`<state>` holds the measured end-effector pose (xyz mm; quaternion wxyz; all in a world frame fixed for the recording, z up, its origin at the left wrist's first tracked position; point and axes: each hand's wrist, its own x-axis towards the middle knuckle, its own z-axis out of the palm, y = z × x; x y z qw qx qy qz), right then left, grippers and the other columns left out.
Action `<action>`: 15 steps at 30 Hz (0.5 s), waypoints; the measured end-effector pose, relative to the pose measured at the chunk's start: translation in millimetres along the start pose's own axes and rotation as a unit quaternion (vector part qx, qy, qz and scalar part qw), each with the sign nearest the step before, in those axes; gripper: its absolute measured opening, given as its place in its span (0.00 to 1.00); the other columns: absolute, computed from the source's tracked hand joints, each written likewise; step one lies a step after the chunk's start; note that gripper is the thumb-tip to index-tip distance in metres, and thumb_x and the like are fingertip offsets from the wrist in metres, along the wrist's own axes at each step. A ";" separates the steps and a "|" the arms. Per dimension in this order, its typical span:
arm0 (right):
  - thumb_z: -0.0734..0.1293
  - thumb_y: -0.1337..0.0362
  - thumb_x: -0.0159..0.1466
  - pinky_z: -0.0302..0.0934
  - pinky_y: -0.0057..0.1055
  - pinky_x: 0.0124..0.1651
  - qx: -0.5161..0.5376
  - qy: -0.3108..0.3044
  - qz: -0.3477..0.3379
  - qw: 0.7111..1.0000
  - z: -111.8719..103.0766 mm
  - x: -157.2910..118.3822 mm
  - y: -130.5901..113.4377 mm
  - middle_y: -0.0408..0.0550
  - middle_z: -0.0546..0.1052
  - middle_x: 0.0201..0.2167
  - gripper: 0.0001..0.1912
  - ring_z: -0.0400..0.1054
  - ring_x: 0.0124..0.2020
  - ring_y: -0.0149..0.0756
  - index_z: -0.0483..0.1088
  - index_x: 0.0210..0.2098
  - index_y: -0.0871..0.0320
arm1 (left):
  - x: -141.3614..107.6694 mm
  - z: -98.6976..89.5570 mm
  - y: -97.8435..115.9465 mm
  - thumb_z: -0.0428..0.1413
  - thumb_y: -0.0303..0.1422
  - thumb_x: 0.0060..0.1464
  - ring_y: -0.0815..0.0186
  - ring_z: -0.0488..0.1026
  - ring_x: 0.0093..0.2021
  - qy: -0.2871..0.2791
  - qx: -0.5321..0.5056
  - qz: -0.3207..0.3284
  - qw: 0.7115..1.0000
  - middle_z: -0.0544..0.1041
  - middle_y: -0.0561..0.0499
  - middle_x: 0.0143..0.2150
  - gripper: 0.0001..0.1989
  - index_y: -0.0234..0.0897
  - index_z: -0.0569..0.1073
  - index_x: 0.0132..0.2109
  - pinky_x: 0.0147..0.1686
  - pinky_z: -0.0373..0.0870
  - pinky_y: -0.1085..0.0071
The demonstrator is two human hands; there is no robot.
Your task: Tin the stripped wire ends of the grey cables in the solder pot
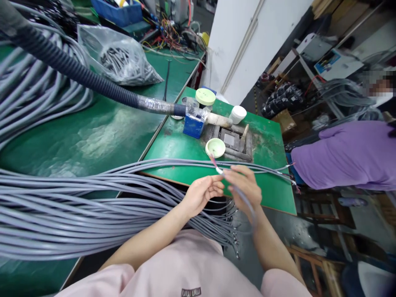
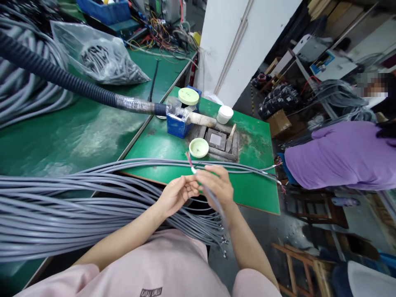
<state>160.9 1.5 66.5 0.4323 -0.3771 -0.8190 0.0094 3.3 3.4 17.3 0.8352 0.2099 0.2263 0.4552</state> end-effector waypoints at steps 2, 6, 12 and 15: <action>0.62 0.66 0.65 0.67 0.43 0.47 -0.025 0.062 0.064 0.996 -5.8 15.1 8.0 0.49 0.79 0.41 0.13 0.70 0.46 0.42 0.72 0.48 0.51 | -3.0 -3.1 3.2 0.59 0.47 0.50 0.65 0.74 0.32 0.025 0.133 0.060 0.989 0.79 0.46 0.31 0.21 0.32 0.79 0.40 0.37 0.71 0.69; 0.60 0.62 0.67 0.65 0.41 0.49 -0.068 0.066 0.157 0.983 -11.6 45.0 33.2 0.49 0.78 0.37 0.11 0.71 0.43 0.41 0.73 0.41 0.53 | -4.6 -12.5 7.9 0.57 0.39 0.54 0.64 0.73 0.34 0.063 0.372 0.195 0.906 0.79 0.48 0.31 0.11 0.37 0.80 0.37 0.38 0.68 0.69; 0.59 0.61 0.67 0.63 0.37 0.50 -0.037 -0.016 0.185 0.982 0.9 68.3 68.7 0.47 0.77 0.39 0.11 0.71 0.44 0.38 0.72 0.40 0.55 | 1.8 -23.3 5.6 0.54 0.35 0.57 0.66 0.72 0.32 0.061 0.461 0.228 0.855 0.79 0.48 0.31 0.11 0.37 0.80 0.37 0.35 0.67 0.70; 0.59 0.61 0.67 0.62 0.36 0.51 -0.037 -0.060 0.186 0.980 7.7 75.5 75.6 0.46 0.77 0.38 0.11 0.70 0.44 0.38 0.72 0.38 0.55 | 2.7 -24.5 6.2 0.53 0.35 0.57 0.66 0.72 0.32 0.057 0.467 0.220 0.854 0.79 0.48 0.32 0.11 0.37 0.79 0.38 0.35 0.67 0.71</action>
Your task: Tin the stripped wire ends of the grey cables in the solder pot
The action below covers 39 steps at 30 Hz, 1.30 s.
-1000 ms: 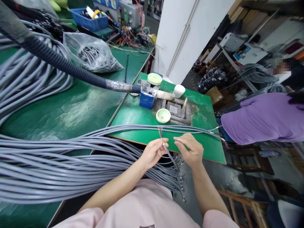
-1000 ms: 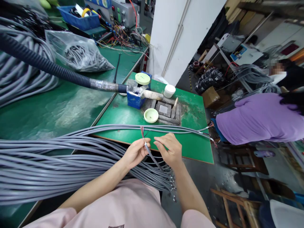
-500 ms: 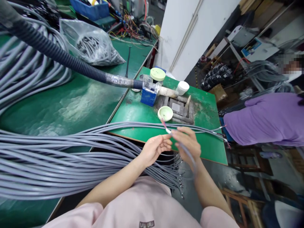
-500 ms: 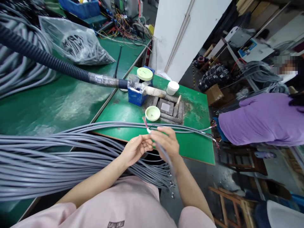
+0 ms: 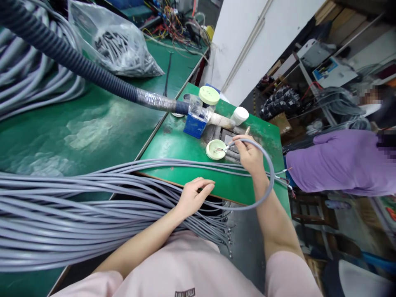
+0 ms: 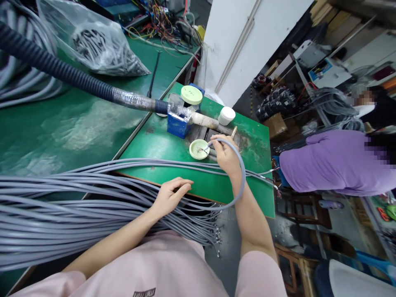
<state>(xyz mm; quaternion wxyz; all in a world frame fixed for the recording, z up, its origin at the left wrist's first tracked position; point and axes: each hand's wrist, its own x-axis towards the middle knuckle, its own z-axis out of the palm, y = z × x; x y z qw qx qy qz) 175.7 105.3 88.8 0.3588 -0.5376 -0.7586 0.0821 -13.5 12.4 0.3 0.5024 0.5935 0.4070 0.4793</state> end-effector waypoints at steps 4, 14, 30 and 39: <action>0.59 0.62 0.66 0.60 0.35 0.51 -0.017 -0.032 -0.009 0.999 6.4 8.7 -0.3 0.46 0.77 0.37 0.11 0.69 0.44 0.38 0.73 0.37 0.55 | 0.0 -1.8 -1.0 0.53 0.35 0.58 0.66 0.72 0.32 -0.010 0.014 0.006 1.000 0.78 0.48 0.32 0.11 0.36 0.79 0.38 0.35 0.67 0.71; 0.59 0.61 0.66 0.60 0.38 0.50 -0.031 -0.077 0.003 0.997 15.9 15.6 -0.2 0.46 0.77 0.36 0.11 0.69 0.42 0.41 0.73 0.37 0.54 | -1.2 -2.1 -3.0 0.52 0.35 0.59 0.68 0.72 0.32 -0.016 0.036 0.019 0.999 0.77 0.49 0.31 0.11 0.35 0.78 0.39 0.34 0.67 0.73; 0.60 0.60 0.66 0.61 0.38 0.50 -0.045 -0.043 -0.010 0.998 6.4 19.7 1.4 0.45 0.77 0.35 0.11 0.70 0.41 0.40 0.73 0.36 0.53 | -1.2 -1.9 -5.3 0.52 0.35 0.60 0.68 0.72 0.33 -0.018 0.037 0.019 0.999 0.77 0.49 0.32 0.12 0.35 0.78 0.39 0.34 0.67 0.73; 0.59 0.61 0.64 0.62 0.35 0.46 -0.085 0.068 0.044 0.993 -26.4 32.3 36.2 0.47 0.77 0.34 0.11 0.70 0.38 0.38 0.72 0.33 0.56 | -0.9 -2.4 -4.4 0.52 0.34 0.60 0.69 0.72 0.33 -0.017 0.038 0.017 0.999 0.77 0.49 0.33 0.10 0.36 0.77 0.39 0.35 0.67 0.73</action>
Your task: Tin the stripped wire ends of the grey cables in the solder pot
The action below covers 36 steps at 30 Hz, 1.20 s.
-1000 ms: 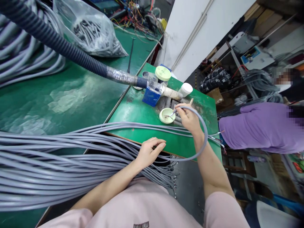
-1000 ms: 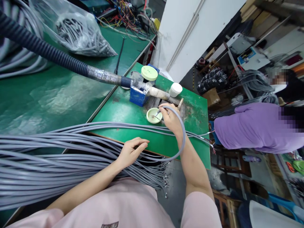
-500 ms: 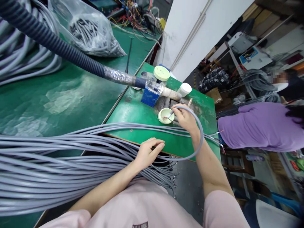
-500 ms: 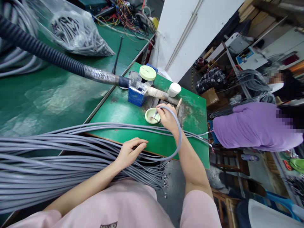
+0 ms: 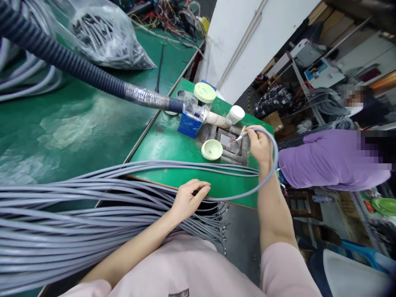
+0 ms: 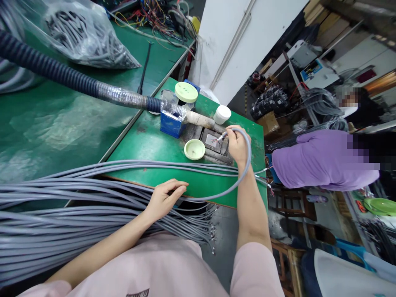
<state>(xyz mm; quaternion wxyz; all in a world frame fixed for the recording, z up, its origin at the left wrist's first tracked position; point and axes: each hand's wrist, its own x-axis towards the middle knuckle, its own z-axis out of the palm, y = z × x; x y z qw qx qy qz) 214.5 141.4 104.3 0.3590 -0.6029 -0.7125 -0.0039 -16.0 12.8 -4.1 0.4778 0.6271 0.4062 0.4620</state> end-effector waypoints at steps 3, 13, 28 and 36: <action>0.59 0.61 0.63 0.63 0.34 0.45 0.010 -0.002 0.014 1.000 9.3 5.4 15.6 0.47 0.77 0.31 0.11 0.71 0.36 0.37 0.71 0.31 0.57 | -0.1 0.5 -0.1 0.52 0.34 0.60 0.69 0.72 0.33 0.001 0.002 0.000 1.000 0.77 0.50 0.33 0.10 0.36 0.77 0.39 0.35 0.67 0.73; 0.58 0.60 0.63 0.62 0.35 0.45 -0.036 -0.018 0.017 0.999 29.8 13.7 46.1 0.48 0.78 0.31 0.12 0.70 0.37 0.40 0.72 0.32 0.56 | -0.4 0.0 -0.7 0.52 0.35 0.60 0.69 0.72 0.33 -0.003 0.007 0.001 1.000 0.77 0.50 0.32 0.10 0.37 0.77 0.39 0.35 0.67 0.74; 0.60 0.63 0.66 0.61 0.41 0.50 0.004 -0.033 -0.103 0.994 -26.6 -42.5 -35.0 0.47 0.77 0.39 0.11 0.69 0.43 0.41 0.73 0.42 0.51 | 2.2 -3.5 7.3 0.53 0.39 0.58 0.67 0.74 0.33 -0.005 -0.071 -0.046 0.996 0.79 0.48 0.32 0.13 0.35 0.79 0.37 0.35 0.69 0.72; 0.64 0.70 0.63 0.56 0.42 0.55 -0.089 -0.201 -0.427 0.877 -49.0 -128.8 -98.2 0.41 0.78 0.47 0.12 0.69 0.46 0.36 0.72 0.43 0.49 | -6.1 4.2 12.4 0.53 0.56 0.50 0.68 0.72 0.25 -0.133 -0.334 -0.193 0.913 0.78 0.47 0.24 0.29 0.30 0.79 0.30 0.31 0.70 0.70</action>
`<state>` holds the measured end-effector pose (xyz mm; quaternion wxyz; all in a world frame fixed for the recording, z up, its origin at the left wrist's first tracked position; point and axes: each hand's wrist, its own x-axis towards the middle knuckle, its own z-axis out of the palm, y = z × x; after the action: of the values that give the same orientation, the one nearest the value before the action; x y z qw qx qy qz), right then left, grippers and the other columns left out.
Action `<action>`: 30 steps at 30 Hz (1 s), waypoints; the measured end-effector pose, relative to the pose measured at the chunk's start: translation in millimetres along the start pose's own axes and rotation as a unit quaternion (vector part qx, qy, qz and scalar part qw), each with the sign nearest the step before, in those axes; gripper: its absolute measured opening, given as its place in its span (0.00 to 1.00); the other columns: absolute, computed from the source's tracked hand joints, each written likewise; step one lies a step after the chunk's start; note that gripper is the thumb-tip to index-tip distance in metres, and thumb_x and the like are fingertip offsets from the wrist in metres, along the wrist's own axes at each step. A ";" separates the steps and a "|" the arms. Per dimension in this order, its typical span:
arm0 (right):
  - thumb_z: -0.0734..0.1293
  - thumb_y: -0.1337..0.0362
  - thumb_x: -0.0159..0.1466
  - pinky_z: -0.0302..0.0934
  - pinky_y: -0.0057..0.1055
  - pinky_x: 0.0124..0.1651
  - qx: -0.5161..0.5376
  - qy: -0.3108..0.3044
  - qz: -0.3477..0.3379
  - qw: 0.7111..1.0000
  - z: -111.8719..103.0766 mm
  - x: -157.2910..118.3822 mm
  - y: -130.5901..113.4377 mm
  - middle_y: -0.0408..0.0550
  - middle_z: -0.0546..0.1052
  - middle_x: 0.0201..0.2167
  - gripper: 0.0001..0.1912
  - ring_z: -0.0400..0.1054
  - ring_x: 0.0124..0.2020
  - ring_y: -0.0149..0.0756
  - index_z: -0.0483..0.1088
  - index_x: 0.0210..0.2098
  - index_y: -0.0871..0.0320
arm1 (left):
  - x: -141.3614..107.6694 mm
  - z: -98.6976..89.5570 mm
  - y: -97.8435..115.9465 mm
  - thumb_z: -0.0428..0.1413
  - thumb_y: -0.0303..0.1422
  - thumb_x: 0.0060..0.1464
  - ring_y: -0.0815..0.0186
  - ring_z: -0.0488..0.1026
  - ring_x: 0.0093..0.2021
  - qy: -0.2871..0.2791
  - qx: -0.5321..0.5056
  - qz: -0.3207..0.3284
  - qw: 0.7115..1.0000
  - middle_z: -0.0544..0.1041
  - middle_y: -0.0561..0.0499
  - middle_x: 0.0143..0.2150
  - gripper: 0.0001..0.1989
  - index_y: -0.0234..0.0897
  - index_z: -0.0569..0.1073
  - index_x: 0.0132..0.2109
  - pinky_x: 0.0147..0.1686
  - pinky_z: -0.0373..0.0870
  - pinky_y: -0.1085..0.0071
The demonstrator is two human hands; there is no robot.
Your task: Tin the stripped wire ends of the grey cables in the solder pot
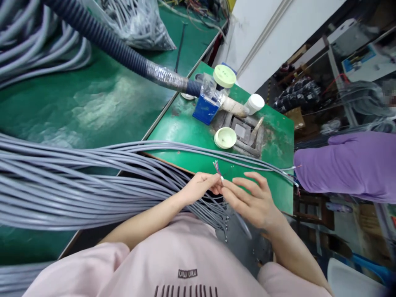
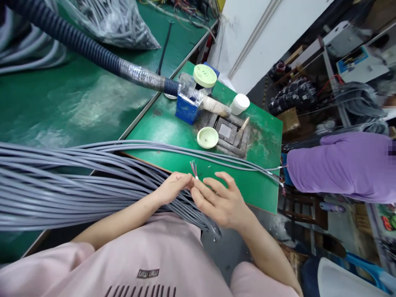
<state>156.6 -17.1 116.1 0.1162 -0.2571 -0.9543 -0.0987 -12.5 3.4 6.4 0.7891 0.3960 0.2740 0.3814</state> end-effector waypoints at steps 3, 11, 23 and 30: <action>0.62 0.70 0.64 0.56 0.43 0.56 -0.005 -0.020 -0.032 0.999 3.2 -4.8 -13.9 0.45 0.77 0.48 0.11 0.68 0.49 0.36 0.73 0.43 0.52 | -4.3 3.7 -4.9 0.58 0.52 0.48 0.69 0.69 0.24 0.017 -0.007 -0.015 1.000 0.76 0.49 0.23 0.25 0.31 0.77 0.25 0.30 0.67 0.72; 0.63 0.68 0.64 0.56 0.46 0.58 0.039 -0.031 0.007 0.999 12.5 -28.9 -26.0 0.44 0.76 0.51 0.13 0.67 0.52 0.39 0.72 0.47 0.50 | -10.1 8.8 -10.5 0.58 0.49 0.49 0.68 0.70 0.26 0.040 0.023 0.009 0.999 0.78 0.48 0.24 0.22 0.31 0.80 0.28 0.31 0.67 0.71; 0.63 0.72 0.62 0.63 0.42 0.50 0.146 0.040 0.119 0.981 23.0 -41.2 -28.0 0.47 0.78 0.46 0.17 0.71 0.46 0.39 0.71 0.48 0.50 | -9.6 6.2 -14.9 0.56 0.50 0.50 0.67 0.72 0.27 0.030 0.063 0.043 0.997 0.78 0.47 0.26 0.23 0.32 0.79 0.26 0.32 0.69 0.71; 0.57 0.47 0.65 0.61 0.27 0.20 0.672 -0.112 0.353 0.641 59.3 -44.6 -38.3 0.47 0.77 0.21 0.23 0.66 0.16 0.30 0.73 0.33 0.59 | -11.8 3.3 -18.8 0.54 0.49 0.54 0.68 0.69 0.26 -0.024 0.120 0.067 0.990 0.76 0.48 0.23 0.23 0.33 0.80 0.31 0.28 0.67 0.72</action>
<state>164.3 -55.8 42.5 0.1749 -0.4346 -0.6001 0.6484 -9.5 -15.0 -6.0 0.7150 0.5143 0.2718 0.3878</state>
